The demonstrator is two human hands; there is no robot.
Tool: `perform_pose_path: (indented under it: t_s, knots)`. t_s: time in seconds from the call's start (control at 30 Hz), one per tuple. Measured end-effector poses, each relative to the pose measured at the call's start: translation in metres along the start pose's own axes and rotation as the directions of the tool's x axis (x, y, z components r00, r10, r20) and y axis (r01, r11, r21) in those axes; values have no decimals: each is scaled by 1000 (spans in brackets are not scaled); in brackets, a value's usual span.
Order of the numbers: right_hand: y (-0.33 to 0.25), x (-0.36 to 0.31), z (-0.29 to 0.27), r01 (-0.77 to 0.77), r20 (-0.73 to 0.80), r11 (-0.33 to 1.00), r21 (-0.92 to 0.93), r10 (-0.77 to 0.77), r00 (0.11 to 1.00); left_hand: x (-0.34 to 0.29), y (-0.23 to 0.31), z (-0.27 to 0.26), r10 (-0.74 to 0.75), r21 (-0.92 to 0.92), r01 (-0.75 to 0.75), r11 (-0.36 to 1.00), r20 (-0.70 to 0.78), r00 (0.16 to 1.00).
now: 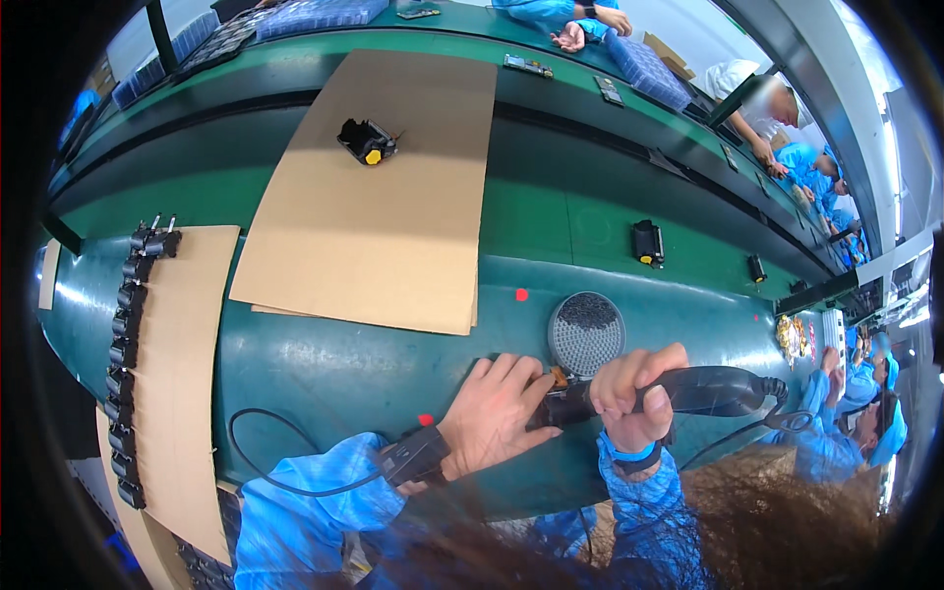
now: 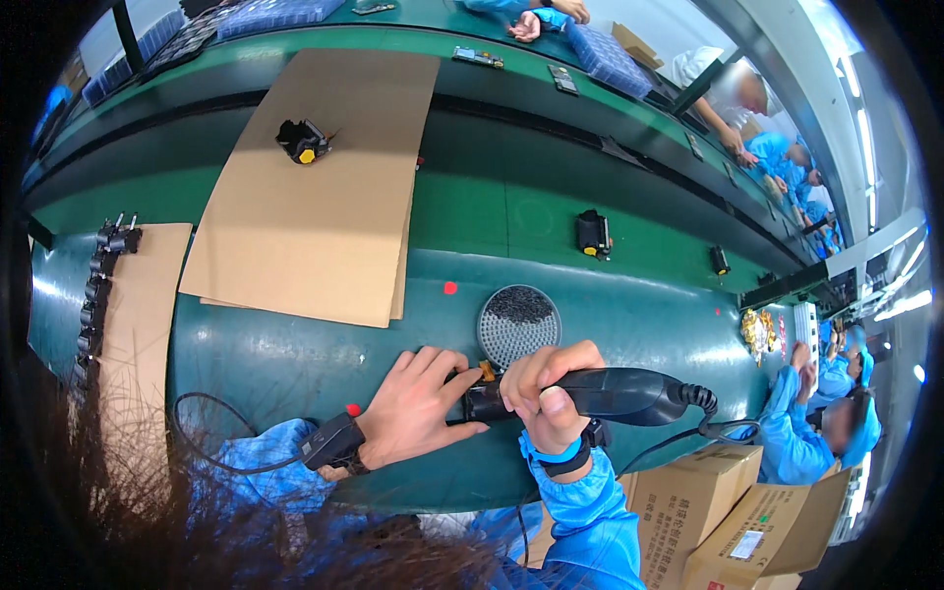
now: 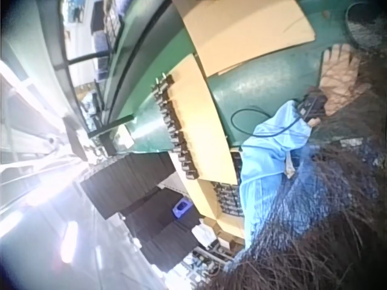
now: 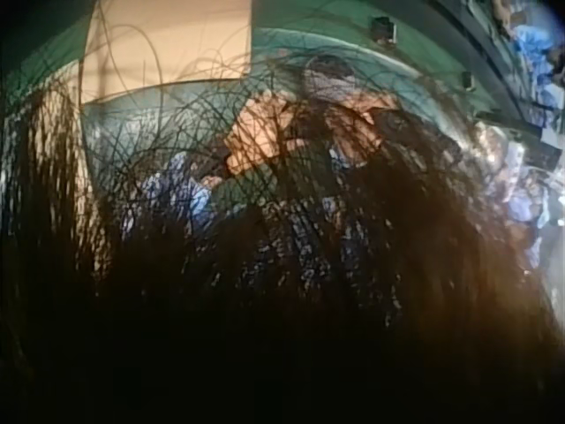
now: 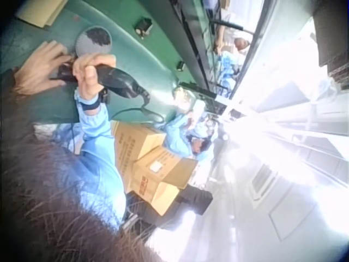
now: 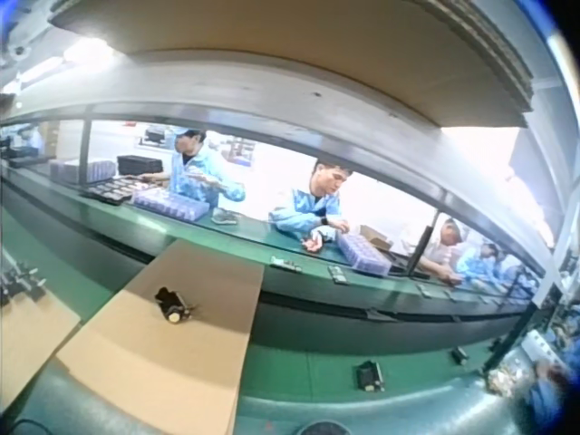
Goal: Assembling small electronic and mechanical components on a factory production line using a handheld electric screwdriver.
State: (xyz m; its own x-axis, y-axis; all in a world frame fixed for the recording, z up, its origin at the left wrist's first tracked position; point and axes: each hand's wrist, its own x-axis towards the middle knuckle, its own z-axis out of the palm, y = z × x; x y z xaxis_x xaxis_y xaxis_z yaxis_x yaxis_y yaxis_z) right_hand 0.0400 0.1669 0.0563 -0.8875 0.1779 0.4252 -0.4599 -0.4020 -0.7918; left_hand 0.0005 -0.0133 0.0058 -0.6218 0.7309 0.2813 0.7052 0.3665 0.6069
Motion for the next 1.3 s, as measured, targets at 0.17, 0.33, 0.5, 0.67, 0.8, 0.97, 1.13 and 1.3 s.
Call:
perform_pose_path:
  t_s: [0.17, 0.33, 0.5, 0.67, 0.8, 0.97, 1.13, 1.3]
  knots:
    - [3, -2, 0, 7, 2, 1000, 10, -7, 1000, 0, 2, -1, 2, 12, -2, 1000, 6, 1000]
    - [4, -5, 1, 7, 18, 1000, 1, -7, 1000, -2, 3, 0, -3, 11, 3, 1000, 5, 1000]
    - [3, -4, 4, -34, 90, 983, -179, 51, 995, 0, 3, 0, -8, 9, 7, 1000, 13, 1000]
    - [4, -2, 4, -71, 17, 995, -70, 73, 997, 1, 2, -1, 1, 23, -1, 1000, 10, 1000]
    - [3, 1, -4, -94, 71, 986, -135, 105, 992, 3, 3, 1, 24, 32, -24, 999, 5, 1000]
    - [-2, 5, -16, 2, -3, 997, 83, -1, 1000, 3, 6, 0, 6, 32, -7, 999, 19, 1000]
    - [-47, 19, -44, 252, -123, 955, 155, -234, 964, -7, 21, -19, 182, 5, -183, 983, -145, 973]
    - [-58, 6, -90, 269, -208, 963, -27, -269, 941, -31, 37, -102, -144, 235, 150, 960, -43, 989]
